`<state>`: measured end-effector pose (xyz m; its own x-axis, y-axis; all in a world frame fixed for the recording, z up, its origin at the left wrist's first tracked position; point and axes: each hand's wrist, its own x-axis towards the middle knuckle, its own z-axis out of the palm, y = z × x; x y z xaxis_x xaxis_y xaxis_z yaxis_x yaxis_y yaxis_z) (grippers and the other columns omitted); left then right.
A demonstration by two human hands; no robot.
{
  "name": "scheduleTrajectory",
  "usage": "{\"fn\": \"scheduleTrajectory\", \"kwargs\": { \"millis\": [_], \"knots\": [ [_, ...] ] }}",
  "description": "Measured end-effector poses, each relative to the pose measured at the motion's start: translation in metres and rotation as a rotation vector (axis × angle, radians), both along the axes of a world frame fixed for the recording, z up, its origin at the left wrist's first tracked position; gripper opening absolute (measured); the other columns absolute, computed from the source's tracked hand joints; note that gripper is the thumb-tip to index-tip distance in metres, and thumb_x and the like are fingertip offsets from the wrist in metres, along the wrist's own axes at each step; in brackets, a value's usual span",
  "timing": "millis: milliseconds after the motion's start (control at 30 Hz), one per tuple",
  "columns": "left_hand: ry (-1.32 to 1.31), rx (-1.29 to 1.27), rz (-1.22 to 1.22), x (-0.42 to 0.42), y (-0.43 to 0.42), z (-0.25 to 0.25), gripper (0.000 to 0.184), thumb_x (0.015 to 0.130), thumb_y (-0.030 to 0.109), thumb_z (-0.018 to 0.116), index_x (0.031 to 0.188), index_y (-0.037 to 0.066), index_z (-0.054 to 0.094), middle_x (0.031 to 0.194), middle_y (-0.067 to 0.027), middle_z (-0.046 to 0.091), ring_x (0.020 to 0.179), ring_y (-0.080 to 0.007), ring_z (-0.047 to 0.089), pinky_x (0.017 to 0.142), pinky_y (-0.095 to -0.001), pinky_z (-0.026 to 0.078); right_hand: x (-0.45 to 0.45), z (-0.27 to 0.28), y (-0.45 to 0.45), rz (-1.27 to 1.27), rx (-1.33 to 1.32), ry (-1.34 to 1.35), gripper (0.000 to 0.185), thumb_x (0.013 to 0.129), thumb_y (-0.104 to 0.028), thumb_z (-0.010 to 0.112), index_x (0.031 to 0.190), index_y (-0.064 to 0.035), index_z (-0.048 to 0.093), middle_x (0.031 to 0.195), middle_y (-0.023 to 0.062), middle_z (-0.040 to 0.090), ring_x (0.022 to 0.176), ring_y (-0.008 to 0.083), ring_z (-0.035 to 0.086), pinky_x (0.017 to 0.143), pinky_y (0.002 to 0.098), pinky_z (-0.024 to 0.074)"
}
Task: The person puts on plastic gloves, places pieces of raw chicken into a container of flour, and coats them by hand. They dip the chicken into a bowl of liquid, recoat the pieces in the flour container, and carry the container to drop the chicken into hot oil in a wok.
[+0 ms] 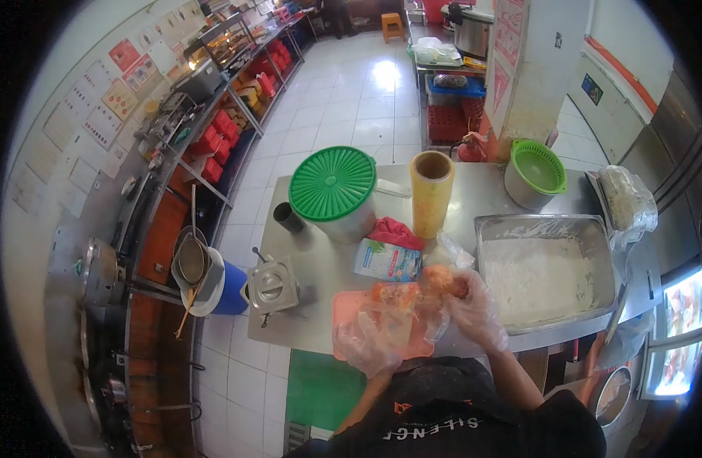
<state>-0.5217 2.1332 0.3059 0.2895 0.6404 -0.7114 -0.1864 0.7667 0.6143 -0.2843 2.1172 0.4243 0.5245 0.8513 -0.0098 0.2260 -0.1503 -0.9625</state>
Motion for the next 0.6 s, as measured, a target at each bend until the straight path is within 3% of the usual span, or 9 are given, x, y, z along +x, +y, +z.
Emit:
{"fn": "scheduleTrajectory", "kwargs": {
  "millis": [100, 200, 233, 300, 367, 433, 467, 533, 600],
  "knots": [
    [-0.275, -0.096, -0.099, 0.061, 0.031, 0.069, 0.046, 0.099, 0.044, 0.061, 0.119, 0.002, 0.058, 0.104, -0.0154, 0.068, 0.087, -0.0251, 0.069, 0.075, -0.0398, 0.055, 0.018, 0.033, -0.009, 0.293, 0.325, -0.443, 0.031, 0.085, 0.008, 0.063, 0.113, -0.0046, 0.061, 0.11, 0.0131, 0.068, 0.103, 0.021, 0.066, 0.086, 0.0329, 0.0535],
    [-0.457, -0.166, -0.234, 0.126, 0.059, 0.133, 0.046, 0.1, 0.044, 0.059, 0.12, 0.003, 0.058, 0.104, -0.0167, 0.069, 0.087, -0.0266, 0.07, 0.077, -0.0406, 0.055, 0.048, 0.027, -0.01, 0.678, 0.586, -0.34, 0.036, 0.079, 0.012, 0.064, 0.113, -0.0022, 0.06, 0.117, 0.0158, 0.066, 0.106, 0.0261, 0.065, 0.091, 0.0352, 0.052],
    [-0.456, -0.13, -0.294, 0.145, 0.06, 0.146, 0.045, 0.1, 0.044, 0.058, 0.12, 0.003, 0.057, 0.104, -0.0172, 0.07, 0.087, -0.0271, 0.07, 0.077, -0.0409, 0.055, 0.054, 0.036, -0.018, 0.624, 0.521, -0.336, 0.037, 0.081, 0.01, 0.063, 0.115, -0.0027, 0.06, 0.116, 0.0156, 0.065, 0.105, 0.0281, 0.064, 0.09, 0.0351, 0.0519],
    [0.073, 0.758, -0.651, 0.157, 0.05, 0.142, 0.045, 0.101, 0.044, 0.056, 0.124, 0.005, 0.056, 0.102, -0.0193, 0.07, 0.088, -0.0274, 0.071, 0.079, -0.0415, 0.054, 0.063, 0.06, -0.04, 0.518, 0.399, -0.33, 0.038, 0.084, 0.005, 0.063, 0.121, -0.0037, 0.059, 0.113, 0.0153, 0.064, 0.103, 0.0321, 0.063, 0.089, 0.035, 0.0516],
    [0.411, 1.137, -0.754, 0.176, 0.036, 0.132, 0.044, 0.101, 0.045, 0.053, 0.122, 0.006, 0.057, 0.1, -0.0209, 0.07, 0.088, -0.0295, 0.07, 0.079, -0.0424, 0.053, 0.069, 0.03, -0.063, 0.08, 0.38, -0.292, 0.041, 0.086, -0.008, 0.065, 0.126, -0.0038, 0.057, 0.11, 0.0175, 0.063, 0.093, 0.0343, 0.063, 0.085, 0.0353, 0.0517],
    [0.511, 1.002, -0.678, 0.214, 0.014, 0.113, 0.044, 0.101, 0.045, 0.052, 0.116, 0.004, 0.059, 0.098, -0.0221, 0.07, 0.089, -0.0335, 0.069, 0.079, -0.0438, 0.053, 0.078, 0.025, -0.079, -0.235, 0.023, -0.276, 0.044, 0.088, -0.018, 0.065, 0.129, -0.0037, 0.056, 0.111, 0.0201, 0.063, 0.09, 0.0364, 0.064, 0.084, 0.0372, 0.0524],
    [0.562, 0.931, -0.643, 0.233, 0.003, 0.103, 0.044, 0.101, 0.046, 0.051, 0.112, 0.004, 0.06, 0.096, -0.0226, 0.07, 0.09, -0.0354, 0.069, 0.079, -0.0444, 0.052, 0.09, 0.019, -0.081, -0.187, -0.222, -0.28, 0.037, 0.095, -0.024, 0.057, 0.126, -0.0039, 0.057, 0.108, 0.0237, 0.062, 0.09, 0.0393, 0.064, 0.082, 0.0421, 0.0525],
    [0.664, 0.78, -0.572, 0.264, -0.017, 0.089, 0.046, 0.101, 0.046, 0.049, 0.106, 0.002, 0.063, 0.093, -0.0238, 0.07, 0.091, -0.0394, 0.068, 0.079, -0.0457, 0.052, 0.11, 0.002, -0.094, -0.144, -0.252, -0.438, 0.028, 0.098, -0.023, 0.053, 0.119, -0.005, 0.057, 0.103, 0.0237, 0.062, 0.089, 0.0408, 0.064, 0.078, 0.0458, 0.0516],
    [0.594, 0.811, -0.685, 0.284, -0.026, 0.085, 0.047, 0.102, 0.046, 0.047, 0.105, 0.002, 0.063, 0.098, -0.0274, 0.068, 0.095, -0.0442, 0.065, 0.082, -0.0481, 0.05, 0.13, -0.009, -0.11, -0.193, -0.272, -0.497, 0.017, 0.1, -0.019, 0.048, 0.106, -0.0065, 0.056, 0.094, 0.0208, 0.06, 0.084, 0.0418, 0.062, 0.07, 0.0505, 0.0484]
  ]
}}
